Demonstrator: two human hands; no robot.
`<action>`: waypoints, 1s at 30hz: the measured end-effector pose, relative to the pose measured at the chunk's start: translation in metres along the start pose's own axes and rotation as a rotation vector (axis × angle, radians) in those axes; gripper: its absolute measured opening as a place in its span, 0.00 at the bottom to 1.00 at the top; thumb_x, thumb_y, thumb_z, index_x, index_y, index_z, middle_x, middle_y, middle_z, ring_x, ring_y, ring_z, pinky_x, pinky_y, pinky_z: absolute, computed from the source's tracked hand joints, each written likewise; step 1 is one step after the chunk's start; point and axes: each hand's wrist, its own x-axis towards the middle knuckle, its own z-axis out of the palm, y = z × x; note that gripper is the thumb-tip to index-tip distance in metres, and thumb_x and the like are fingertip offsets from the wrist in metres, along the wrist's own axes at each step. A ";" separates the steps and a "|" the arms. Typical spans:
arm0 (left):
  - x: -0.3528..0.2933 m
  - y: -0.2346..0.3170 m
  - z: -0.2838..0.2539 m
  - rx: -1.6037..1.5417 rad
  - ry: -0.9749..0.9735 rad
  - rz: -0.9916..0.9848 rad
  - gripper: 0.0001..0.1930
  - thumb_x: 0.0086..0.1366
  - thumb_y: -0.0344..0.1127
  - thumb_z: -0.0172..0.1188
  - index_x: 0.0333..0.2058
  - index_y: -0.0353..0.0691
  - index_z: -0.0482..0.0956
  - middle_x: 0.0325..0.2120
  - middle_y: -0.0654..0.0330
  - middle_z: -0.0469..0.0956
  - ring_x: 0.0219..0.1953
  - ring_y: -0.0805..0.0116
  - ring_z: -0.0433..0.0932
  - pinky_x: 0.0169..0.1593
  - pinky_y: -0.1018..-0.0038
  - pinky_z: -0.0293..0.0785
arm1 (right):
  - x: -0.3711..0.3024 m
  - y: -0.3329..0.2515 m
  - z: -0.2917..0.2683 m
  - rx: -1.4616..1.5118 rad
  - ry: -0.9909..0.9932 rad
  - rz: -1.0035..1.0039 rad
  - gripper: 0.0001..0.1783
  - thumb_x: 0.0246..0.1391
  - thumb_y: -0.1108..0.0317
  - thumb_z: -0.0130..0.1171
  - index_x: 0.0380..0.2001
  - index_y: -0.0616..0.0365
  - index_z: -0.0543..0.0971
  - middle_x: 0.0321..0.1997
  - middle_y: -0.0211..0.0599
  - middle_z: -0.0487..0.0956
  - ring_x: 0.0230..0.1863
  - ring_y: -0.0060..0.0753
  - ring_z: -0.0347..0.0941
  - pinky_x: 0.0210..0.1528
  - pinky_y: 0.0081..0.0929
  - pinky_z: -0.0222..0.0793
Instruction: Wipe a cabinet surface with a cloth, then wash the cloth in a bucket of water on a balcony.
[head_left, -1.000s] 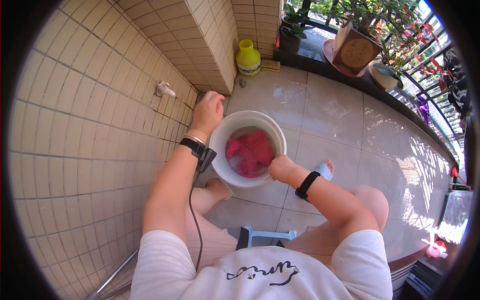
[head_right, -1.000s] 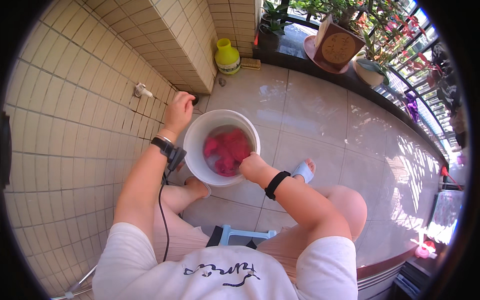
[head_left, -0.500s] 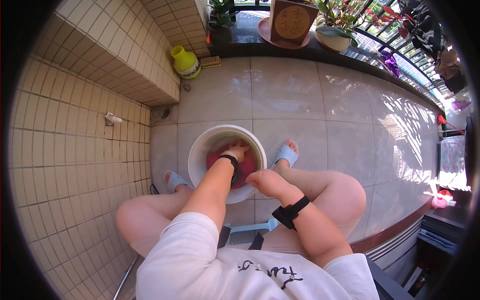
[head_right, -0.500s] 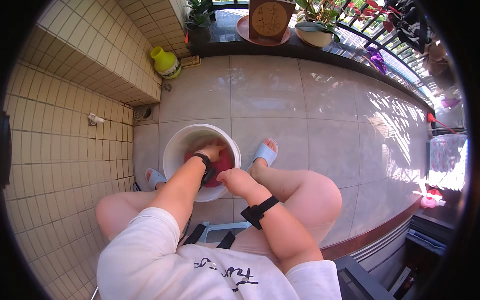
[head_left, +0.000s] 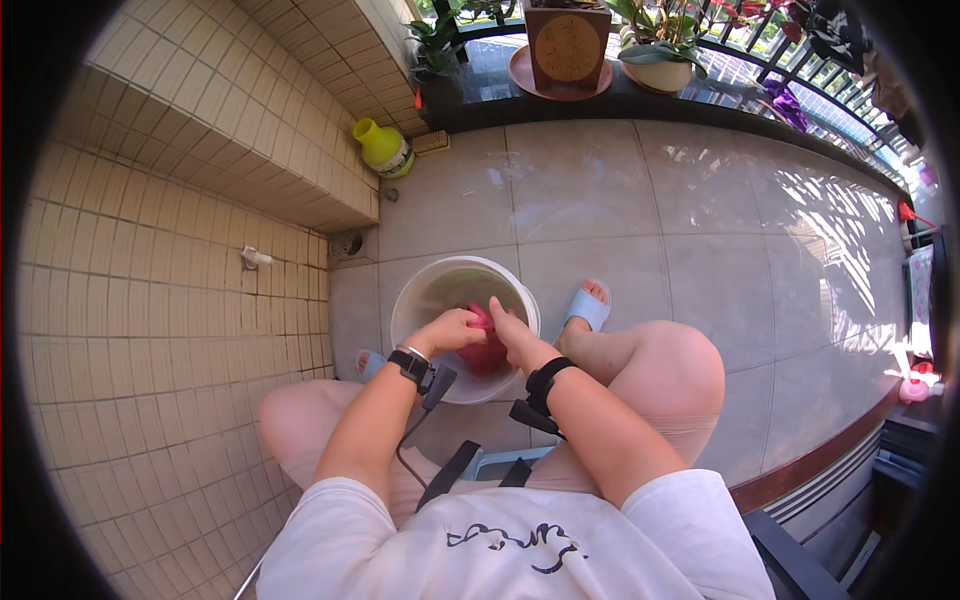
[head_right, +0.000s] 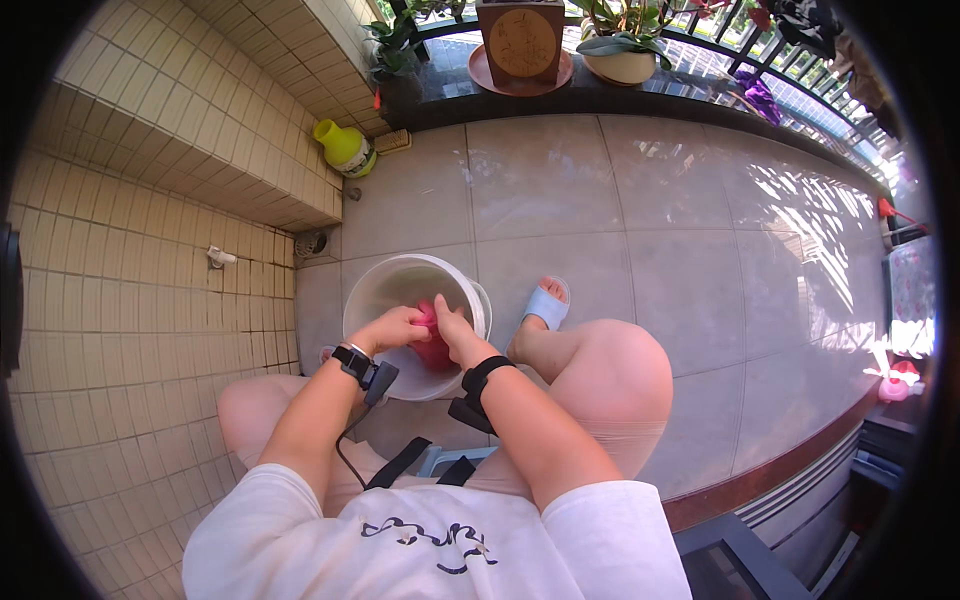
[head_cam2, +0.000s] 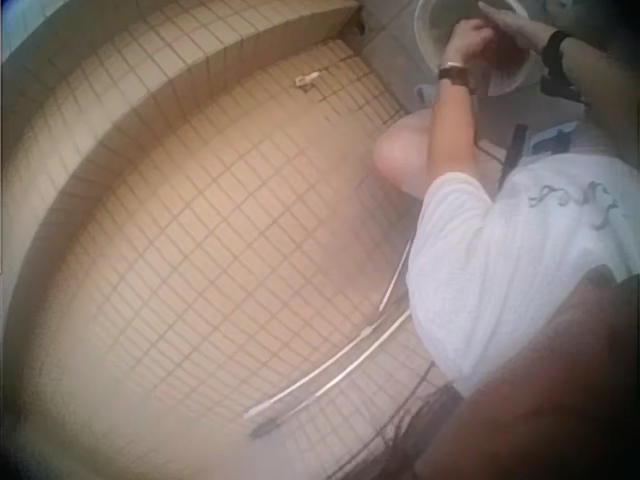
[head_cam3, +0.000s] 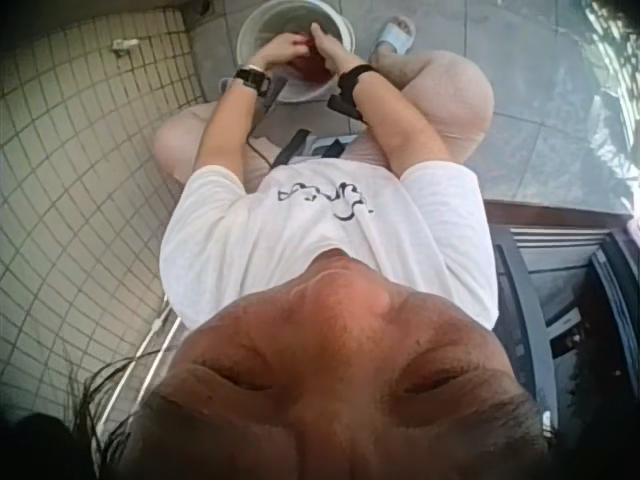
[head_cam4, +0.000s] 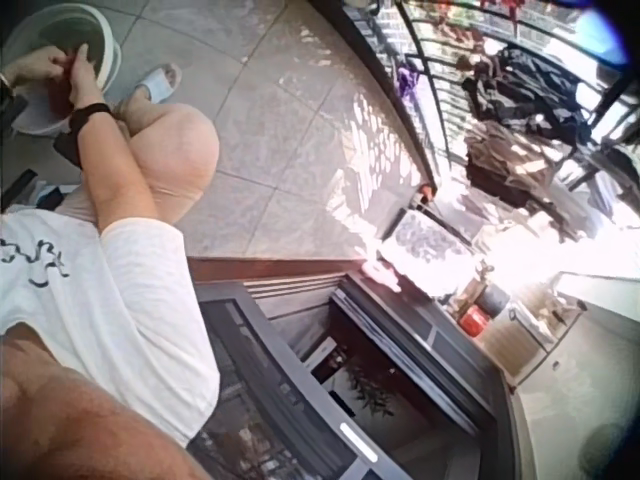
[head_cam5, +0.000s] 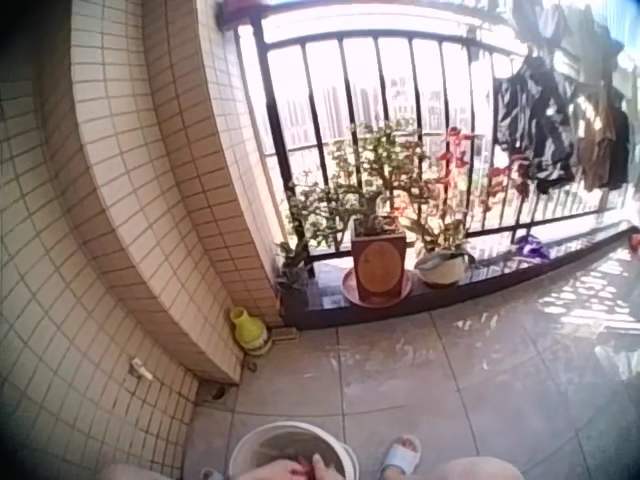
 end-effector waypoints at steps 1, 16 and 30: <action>-0.018 0.003 0.004 0.001 0.022 -0.008 0.15 0.51 0.33 0.57 0.38 0.35 0.74 0.32 0.62 0.75 0.35 0.77 0.72 0.35 0.77 0.70 | -0.008 -0.002 0.005 -0.010 -0.020 -0.007 0.51 0.51 0.36 0.41 0.62 0.63 0.34 0.66 0.51 0.43 0.66 0.44 0.43 0.63 0.36 0.44; -0.031 0.007 0.049 -0.345 1.051 0.338 0.17 0.58 0.43 0.53 0.27 0.31 0.77 0.20 0.51 0.75 0.24 0.68 0.74 0.30 0.72 0.68 | 0.052 0.032 0.029 0.524 -0.353 -0.351 0.13 0.54 0.64 0.46 0.39 0.60 0.72 0.35 0.41 0.75 0.32 0.35 0.74 0.35 0.33 0.72; -0.082 -0.063 0.000 -0.701 1.005 0.248 0.19 0.60 0.45 0.53 0.27 0.30 0.77 0.18 0.64 0.74 0.23 0.76 0.70 0.28 0.74 0.66 | -0.029 -0.024 -0.011 -0.752 0.146 -0.576 0.22 0.43 0.53 0.62 0.34 0.61 0.77 0.23 0.37 0.77 0.22 0.27 0.73 0.24 0.24 0.69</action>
